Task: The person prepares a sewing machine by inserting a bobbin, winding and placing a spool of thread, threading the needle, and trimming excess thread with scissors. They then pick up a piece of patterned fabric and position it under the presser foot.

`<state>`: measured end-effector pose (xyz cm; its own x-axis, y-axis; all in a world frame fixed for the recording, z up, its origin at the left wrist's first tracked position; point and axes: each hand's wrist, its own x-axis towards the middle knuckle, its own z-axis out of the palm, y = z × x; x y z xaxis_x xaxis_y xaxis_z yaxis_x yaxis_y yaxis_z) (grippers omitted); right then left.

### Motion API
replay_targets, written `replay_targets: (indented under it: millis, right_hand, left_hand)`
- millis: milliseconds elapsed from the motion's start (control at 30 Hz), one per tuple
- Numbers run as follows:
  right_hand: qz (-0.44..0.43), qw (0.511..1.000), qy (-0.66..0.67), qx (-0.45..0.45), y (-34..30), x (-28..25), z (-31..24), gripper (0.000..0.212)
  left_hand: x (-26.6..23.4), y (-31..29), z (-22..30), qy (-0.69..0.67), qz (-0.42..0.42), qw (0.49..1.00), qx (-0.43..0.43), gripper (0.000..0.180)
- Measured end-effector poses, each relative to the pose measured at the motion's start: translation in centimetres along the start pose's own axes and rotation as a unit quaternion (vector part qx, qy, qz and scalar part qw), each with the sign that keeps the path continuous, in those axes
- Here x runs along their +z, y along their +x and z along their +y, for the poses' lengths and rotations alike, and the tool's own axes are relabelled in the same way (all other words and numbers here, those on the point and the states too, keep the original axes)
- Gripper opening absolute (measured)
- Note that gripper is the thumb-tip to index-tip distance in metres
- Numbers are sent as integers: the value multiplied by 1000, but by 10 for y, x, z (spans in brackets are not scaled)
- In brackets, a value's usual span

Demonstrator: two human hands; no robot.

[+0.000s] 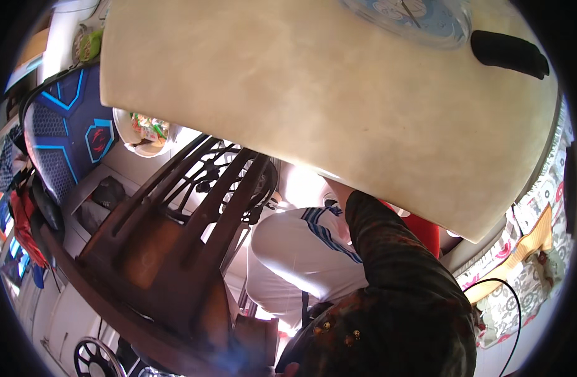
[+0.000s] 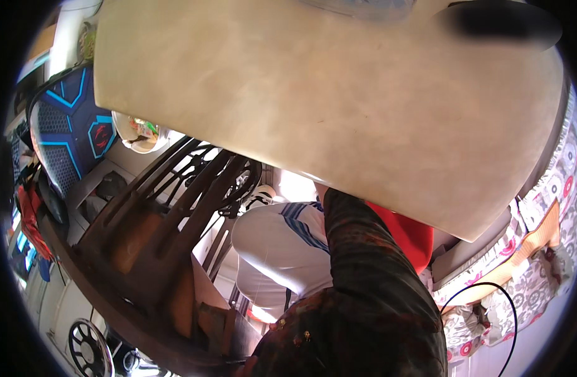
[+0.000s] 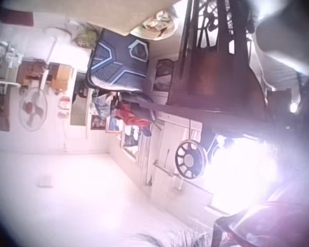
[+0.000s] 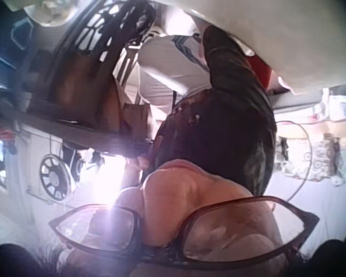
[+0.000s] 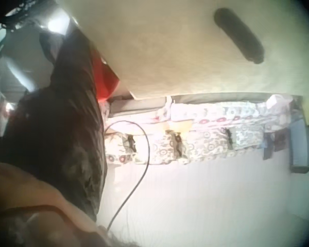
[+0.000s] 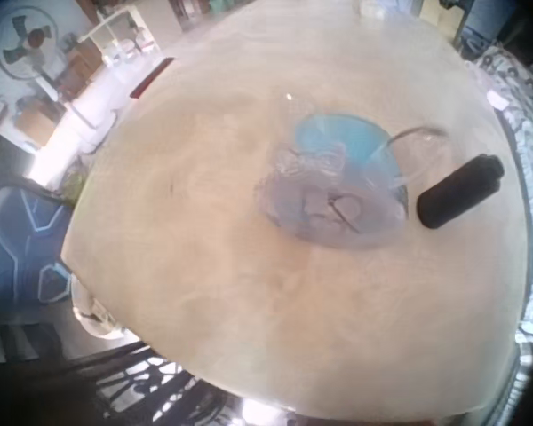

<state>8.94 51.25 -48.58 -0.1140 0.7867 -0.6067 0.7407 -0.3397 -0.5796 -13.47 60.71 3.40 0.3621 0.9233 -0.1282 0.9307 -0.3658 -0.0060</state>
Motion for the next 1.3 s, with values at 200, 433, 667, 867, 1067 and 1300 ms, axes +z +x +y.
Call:
replay_targets:
  millis: [200, 433, 667, 867, 1067, 1300]
  right_hand:
    - [-48, 998, -22, 24, -21, 21, 11, 38]
    - [-68, 995, -35, 57, -25, 41, 14, 39]
    - [-96, 991, -57, 72, -30, 51, 17, 39]
    - [-110, 987, -74, 95, -29, 53, 23, 40]
    - [-148, 981, -94, 87, -34, 56, 24, 40]
    - [-217, 960, -148, 97, -52, 50, 33, 41]
  left_hand:
    - [6, 34, -51, 48, -9, 999, -20, 79]
    - [17, 55, -86, 61, -13, 998, -2, 79]
    - [22, 59, -101, 66, -13, 998, -5, 79]
    - [31, 66, -111, 59, -8, 998, 4, 79]
    - [25, 61, -104, 64, -12, 998, -6, 79]
    - [25, 54, -86, 48, -15, 999, -2, 79]
